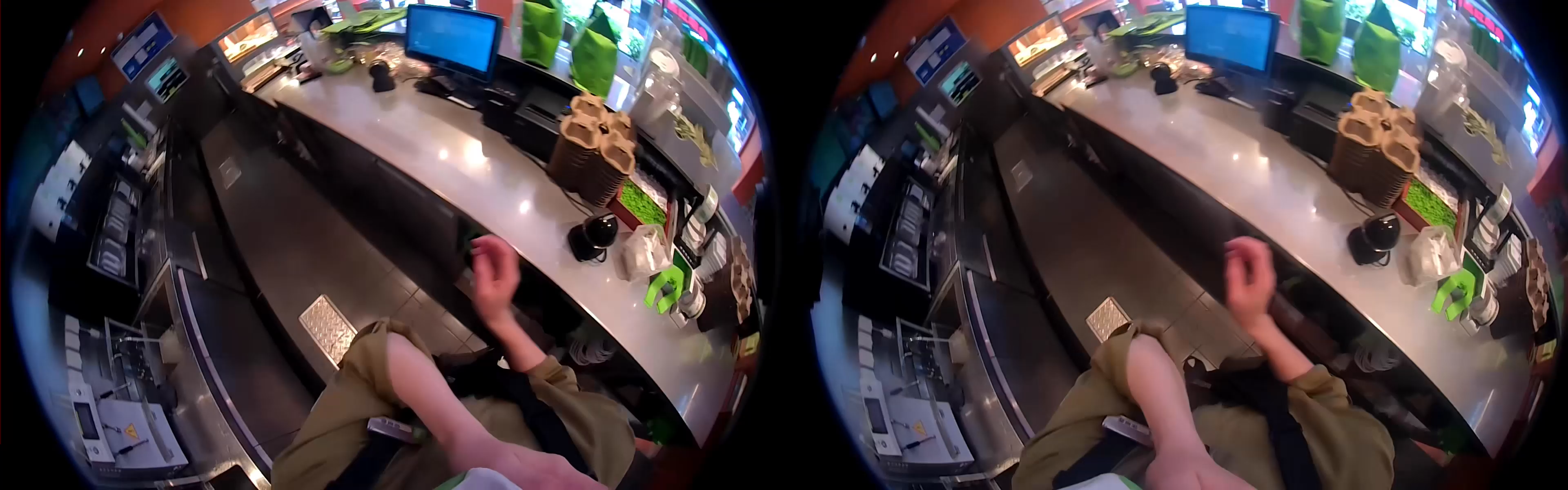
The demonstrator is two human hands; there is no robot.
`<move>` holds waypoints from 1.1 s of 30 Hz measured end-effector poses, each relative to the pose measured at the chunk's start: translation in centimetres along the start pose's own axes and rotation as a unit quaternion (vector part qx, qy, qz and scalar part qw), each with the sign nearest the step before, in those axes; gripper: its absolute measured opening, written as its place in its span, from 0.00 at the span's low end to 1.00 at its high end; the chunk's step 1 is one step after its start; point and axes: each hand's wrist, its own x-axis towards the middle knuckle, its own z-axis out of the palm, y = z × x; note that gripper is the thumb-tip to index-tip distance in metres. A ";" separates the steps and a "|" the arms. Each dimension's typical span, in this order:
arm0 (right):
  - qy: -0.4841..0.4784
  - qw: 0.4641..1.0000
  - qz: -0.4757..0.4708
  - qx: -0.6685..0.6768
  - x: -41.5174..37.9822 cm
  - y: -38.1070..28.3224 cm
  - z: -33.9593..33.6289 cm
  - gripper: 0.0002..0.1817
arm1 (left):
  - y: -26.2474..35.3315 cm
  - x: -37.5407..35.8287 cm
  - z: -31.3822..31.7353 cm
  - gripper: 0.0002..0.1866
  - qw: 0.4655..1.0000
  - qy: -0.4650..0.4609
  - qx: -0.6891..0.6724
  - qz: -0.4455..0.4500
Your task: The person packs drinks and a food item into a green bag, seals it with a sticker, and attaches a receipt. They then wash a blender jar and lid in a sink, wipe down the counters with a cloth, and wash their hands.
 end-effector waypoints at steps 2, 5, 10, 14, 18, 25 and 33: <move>-0.142 0.988 -0.054 -0.012 -4.3 -2.2 6.9 0.13 | -2.1 -4.0 2.8 0.27 0.999 0.009 0.024 0.043; -0.352 0.922 0.046 0.153 -12.5 -5.4 15.8 0.15 | -5.2 -10.0 6.4 0.26 0.979 0.050 0.120 0.154; -0.633 0.728 -0.001 0.265 -20.2 -9.4 24.9 0.15 | -9.5 -18.4 9.8 0.24 0.903 0.115 0.300 0.286; -0.674 0.673 0.045 0.301 -27.2 -10.1 31.3 0.10 | -11.5 -22.4 11.2 0.22 0.834 0.092 0.394 0.374; -0.751 0.575 -0.015 0.325 -31.9 -11.1 39.1 0.12 | -10.0 -25.5 12.4 0.21 0.715 0.075 0.547 0.429; -0.924 0.292 -0.116 0.217 -38.4 -12.4 54.1 0.09 | -11.5 -39.5 18.9 0.18 0.476 0.228 0.632 0.567; -0.945 0.072 -0.252 0.195 -52.3 -20.3 58.9 0.15 | -18.9 -46.7 26.0 0.16 0.194 0.319 0.636 0.675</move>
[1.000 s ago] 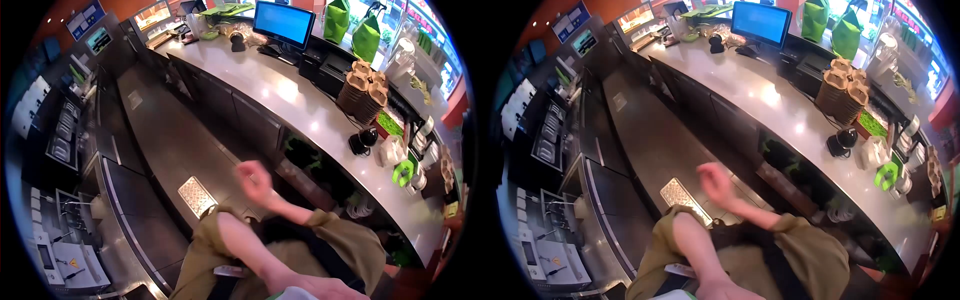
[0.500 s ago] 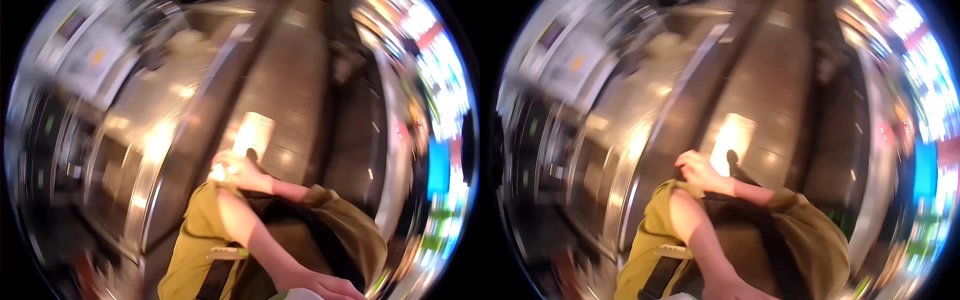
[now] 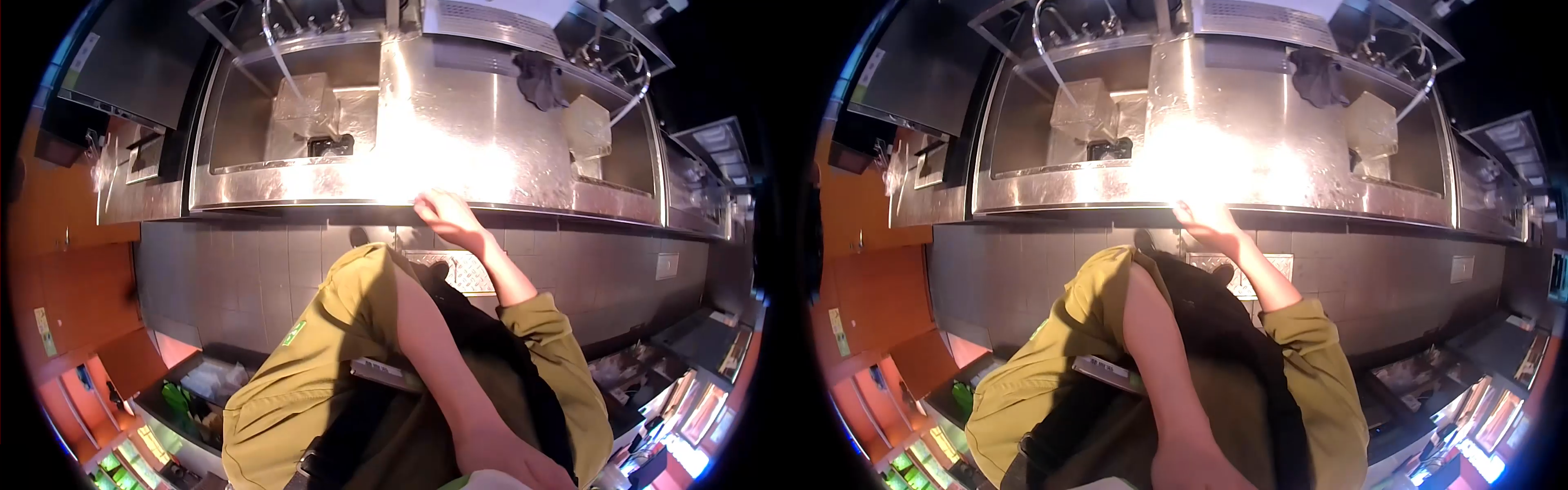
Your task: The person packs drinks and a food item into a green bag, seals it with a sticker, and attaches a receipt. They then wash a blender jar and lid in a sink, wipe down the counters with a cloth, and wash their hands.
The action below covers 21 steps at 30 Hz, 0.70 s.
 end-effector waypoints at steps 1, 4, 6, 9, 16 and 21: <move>-0.017 1.000 0.000 -0.002 1.9 -0.5 0.4 0.14 | 1.3 -0.6 -0.5 0.16 1.000 0.018 0.011 0.014; 0.048 0.995 -0.057 0.069 6.4 -2.8 3.0 0.12 | 6.2 -5.3 -1.8 0.15 0.988 0.114 0.068 0.078; 0.058 0.989 -0.114 0.071 12.1 -3.8 5.0 0.11 | 11.2 -11.3 -2.8 0.09 0.944 0.240 0.182 0.135; -0.008 0.993 0.026 0.117 21.9 -2.1 9.1 0.15 | 20.3 -26.4 -5.3 0.08 0.682 0.447 0.578 0.025; 0.094 0.977 0.187 -0.030 36.6 1.0 18.2 0.37 | 29.6 -62.3 -10.8 0.07 0.311 0.485 0.683 -0.449; 0.027 0.983 0.181 0.018 36.7 -0.2 16.6 0.51 | 25.2 -72.3 -18.1 0.04 0.438 0.047 0.795 -0.416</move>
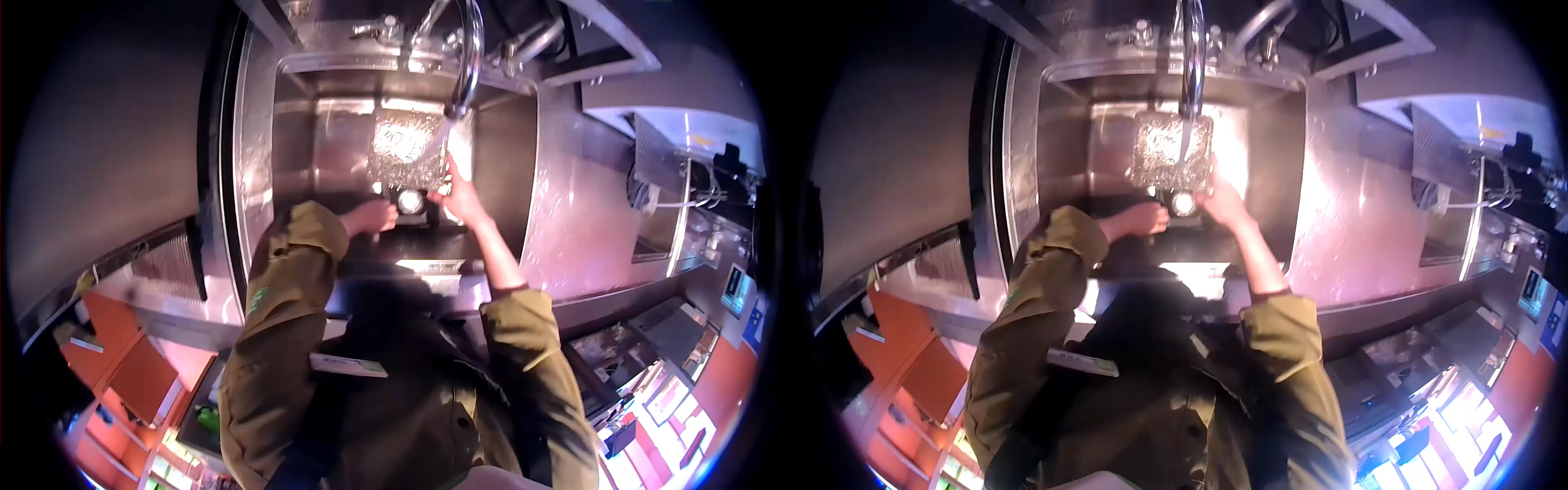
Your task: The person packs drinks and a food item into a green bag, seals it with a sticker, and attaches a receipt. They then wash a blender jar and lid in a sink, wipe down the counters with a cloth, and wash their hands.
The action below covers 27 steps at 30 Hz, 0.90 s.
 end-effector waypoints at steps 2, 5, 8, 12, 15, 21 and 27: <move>-0.025 0.999 0.037 0.025 0.4 0.4 0.8 0.50 | -0.3 -0.7 4.9 0.02 0.995 0.085 0.041 0.034; 0.049 0.996 0.077 -0.010 1.1 0.1 2.9 0.42 | -0.2 -0.5 9.4 0.05 0.995 -0.051 0.078 -0.035; 0.090 0.993 0.076 0.024 1.5 -0.1 3.5 0.42 | 0.5 -1.6 5.1 0.07 0.973 -0.181 0.143 0.007; 0.087 0.996 0.014 0.017 3.3 3.2 2.8 0.45 | 1.7 -3.7 -1.1 0.07 0.978 -0.163 0.024 -0.128; 0.077 0.995 -0.068 0.007 3.5 2.1 0.4 0.40 | 2.9 -3.0 -9.6 0.08 0.891 -0.075 -0.070 -0.443; 0.051 0.998 0.033 0.009 2.9 -4.8 -3.2 0.21 | 1.6 -6.1 -13.5 0.14 0.588 0.188 -0.326 -0.716; -0.019 0.991 -0.035 -0.125 0.8 -2.0 -3.4 0.29 | -1.1 -4.5 -6.5 0.09 0.328 0.448 -0.533 -0.639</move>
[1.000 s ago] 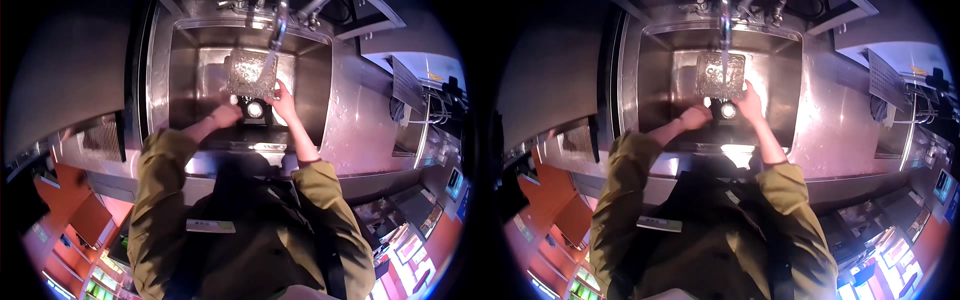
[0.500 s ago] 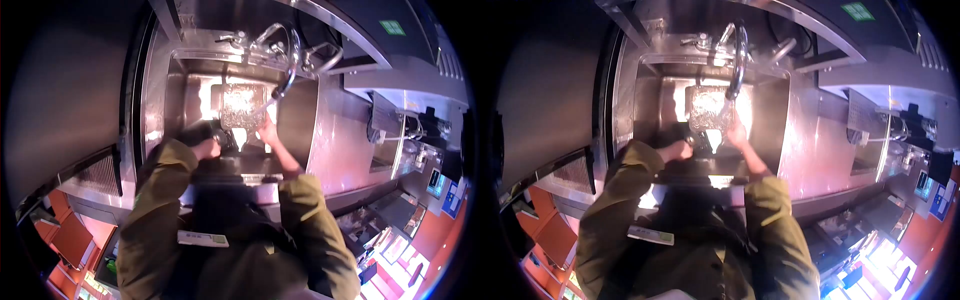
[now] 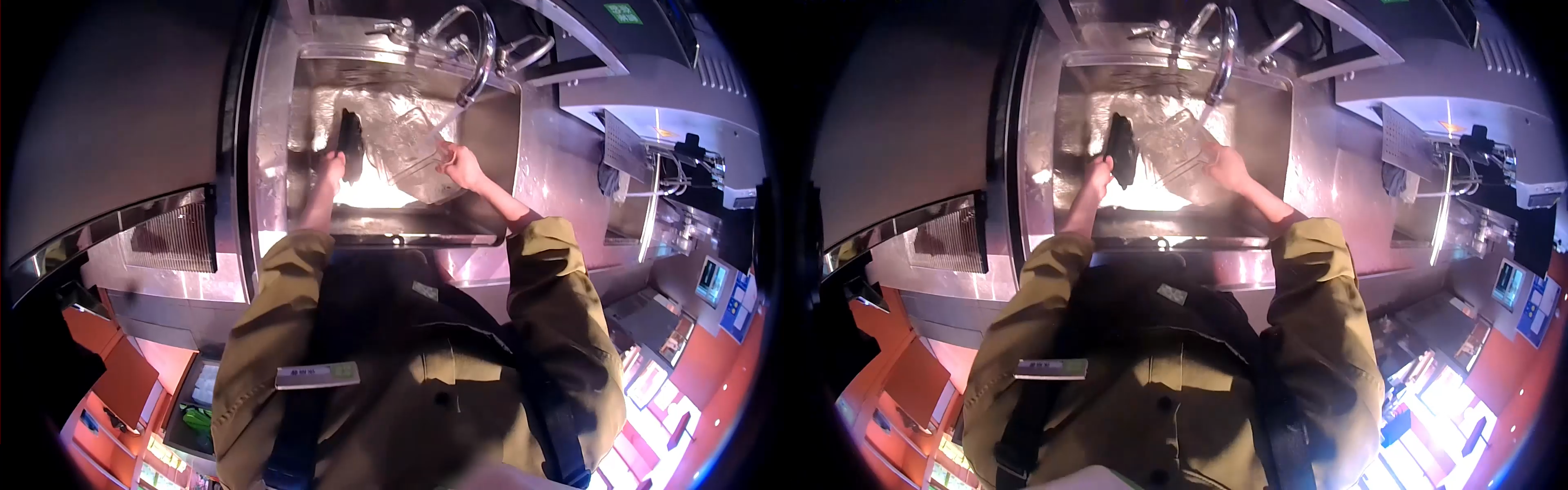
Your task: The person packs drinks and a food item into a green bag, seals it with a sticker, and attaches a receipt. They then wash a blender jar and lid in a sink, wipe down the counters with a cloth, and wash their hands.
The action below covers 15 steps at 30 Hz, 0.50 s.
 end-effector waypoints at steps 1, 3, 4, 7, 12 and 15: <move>-0.038 0.999 0.021 -0.014 -1.0 -1.5 -1.2 0.29 | 0.2 0.0 0.4 0.06 0.996 -0.035 -0.054 -0.054; -0.076 0.995 0.010 -0.061 -2.3 -3.7 -3.3 0.30 | 1.5 -0.7 1.6 0.03 0.988 -0.014 -0.098 -0.117; -0.071 0.995 0.028 -0.067 -2.6 -4.1 -3.5 0.30 | 1.1 -0.2 1.9 0.03 0.986 -0.006 -0.103 -0.131; -0.068 0.992 0.046 -0.097 -3.5 -5.4 -3.7 0.30 | -0.1 0.6 1.0 0.04 0.975 -0.117 -0.142 -0.123; -0.051 0.988 -0.051 -0.134 -5.0 -6.0 -4.4 0.29 | 2.7 -0.7 2.1 0.01 0.970 -0.048 -0.198 -0.131; 0.053 0.990 0.002 -0.128 -3.7 -6.3 -3.6 0.30 | 4.4 -1.4 1.5 0.08 0.986 -0.110 -0.081 -0.098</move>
